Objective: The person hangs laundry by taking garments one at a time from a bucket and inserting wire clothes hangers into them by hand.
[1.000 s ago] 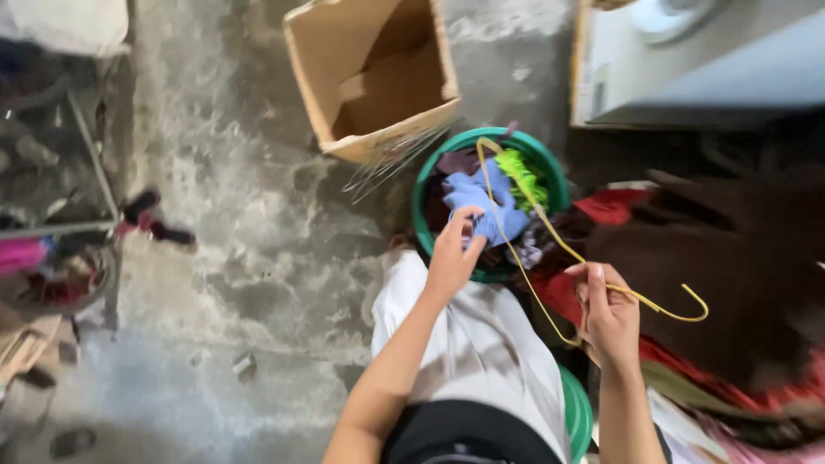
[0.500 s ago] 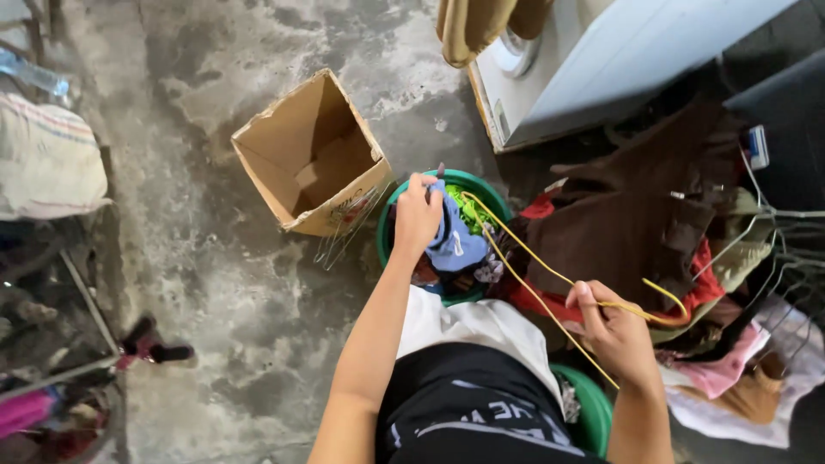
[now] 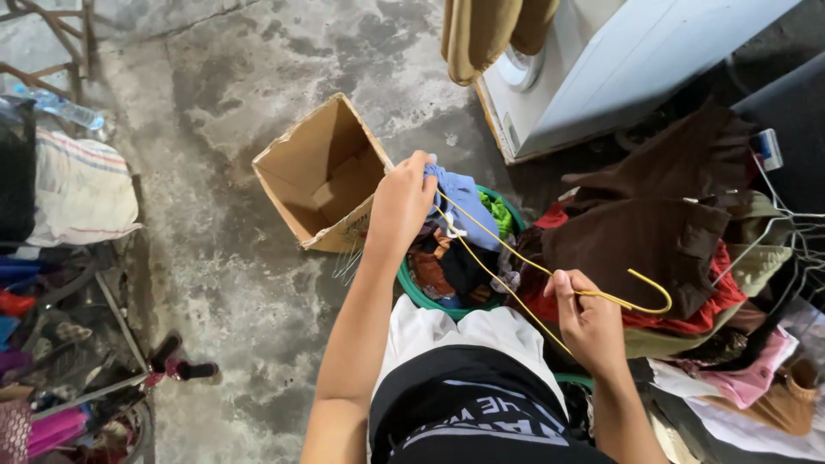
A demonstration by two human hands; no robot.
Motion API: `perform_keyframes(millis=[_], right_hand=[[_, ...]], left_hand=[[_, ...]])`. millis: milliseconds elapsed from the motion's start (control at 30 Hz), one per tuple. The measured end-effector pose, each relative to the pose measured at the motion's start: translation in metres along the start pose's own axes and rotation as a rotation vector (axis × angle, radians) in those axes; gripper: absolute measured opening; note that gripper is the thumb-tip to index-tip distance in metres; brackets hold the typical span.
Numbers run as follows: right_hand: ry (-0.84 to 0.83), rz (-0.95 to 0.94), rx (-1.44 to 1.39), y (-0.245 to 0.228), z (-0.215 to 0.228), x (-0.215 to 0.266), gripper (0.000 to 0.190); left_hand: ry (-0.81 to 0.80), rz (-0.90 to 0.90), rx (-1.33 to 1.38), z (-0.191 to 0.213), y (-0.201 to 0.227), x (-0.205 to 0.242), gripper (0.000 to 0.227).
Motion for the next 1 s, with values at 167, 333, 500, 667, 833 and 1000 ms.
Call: perform_keyframes(millis=[167, 333, 500, 667, 833, 1000], right_hand=[[-0.014, -0.022, -0.006, 0.004, -0.001, 0.001, 0.037], [-0.004, -0.092, -0.159, 0.019, 0.005, 0.008, 0.036], [0.119, 0.036, -0.041, 0.002, 0.014, 0.016, 0.034], [0.127, -0.067, -0.12, 0.007, 0.008, 0.028, 0.036], [0.124, -0.16, -0.071, 0.016, 0.002, 0.027, 0.034], [0.147, -0.069, -0.067, -0.007, 0.002, 0.02, 0.033]], left_hand=[[0.005, -0.109, -0.07, 0.004, 0.0, -0.004, 0.019], [-0.017, -0.113, -0.208, -0.015, -0.004, -0.022, 0.019], [-0.189, -0.16, -0.429, -0.059, -0.011, -0.027, 0.015], [-0.013, -0.164, -0.172, -0.042, -0.011, -0.028, 0.027], [-0.035, -0.218, -0.062, -0.037, -0.001, -0.026, 0.029], [-0.019, -0.173, -0.07, -0.035, -0.005, -0.034, 0.029]])
Point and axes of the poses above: each hand's wrist, its own x-axis away from the middle knuckle, its own z-axis out of the back of the hand, y = z × x, the point moved 10 cm from there along -x, towards the middle knuckle, and after that the axes turned 8 degrees about x, right-handed, at the moved point
